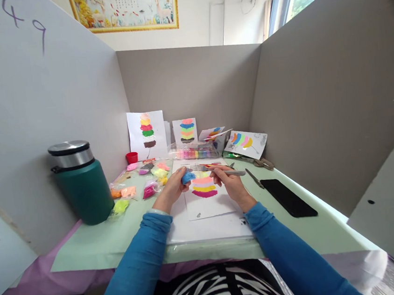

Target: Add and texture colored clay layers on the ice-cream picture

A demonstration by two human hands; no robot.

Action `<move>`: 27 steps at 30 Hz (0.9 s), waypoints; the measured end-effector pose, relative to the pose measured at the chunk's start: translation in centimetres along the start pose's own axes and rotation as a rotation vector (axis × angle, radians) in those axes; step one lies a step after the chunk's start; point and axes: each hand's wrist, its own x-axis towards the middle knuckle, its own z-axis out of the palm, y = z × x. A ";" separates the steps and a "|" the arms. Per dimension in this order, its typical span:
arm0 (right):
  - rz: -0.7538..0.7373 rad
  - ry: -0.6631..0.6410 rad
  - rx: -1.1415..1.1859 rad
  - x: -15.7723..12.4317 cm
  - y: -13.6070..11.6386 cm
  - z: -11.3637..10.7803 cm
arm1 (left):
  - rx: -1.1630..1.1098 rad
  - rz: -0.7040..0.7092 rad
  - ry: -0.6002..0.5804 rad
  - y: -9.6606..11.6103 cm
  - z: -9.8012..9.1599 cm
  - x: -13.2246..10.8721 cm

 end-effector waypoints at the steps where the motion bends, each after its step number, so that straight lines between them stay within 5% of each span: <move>1: 0.007 -0.007 -0.006 0.0 0.1 0.0 | -0.003 -0.009 -0.004 0.0 0.1 0.0; 15: 0.001 -0.001 0.017 0.0 -0.1 -0.1 | 0.031 0.067 0.103 0.6 0.2 -0.3; 27: 0.028 -0.029 -0.008 0.1 0.7 -0.2 | 0.001 0.016 0.054 0.5 0.4 -0.3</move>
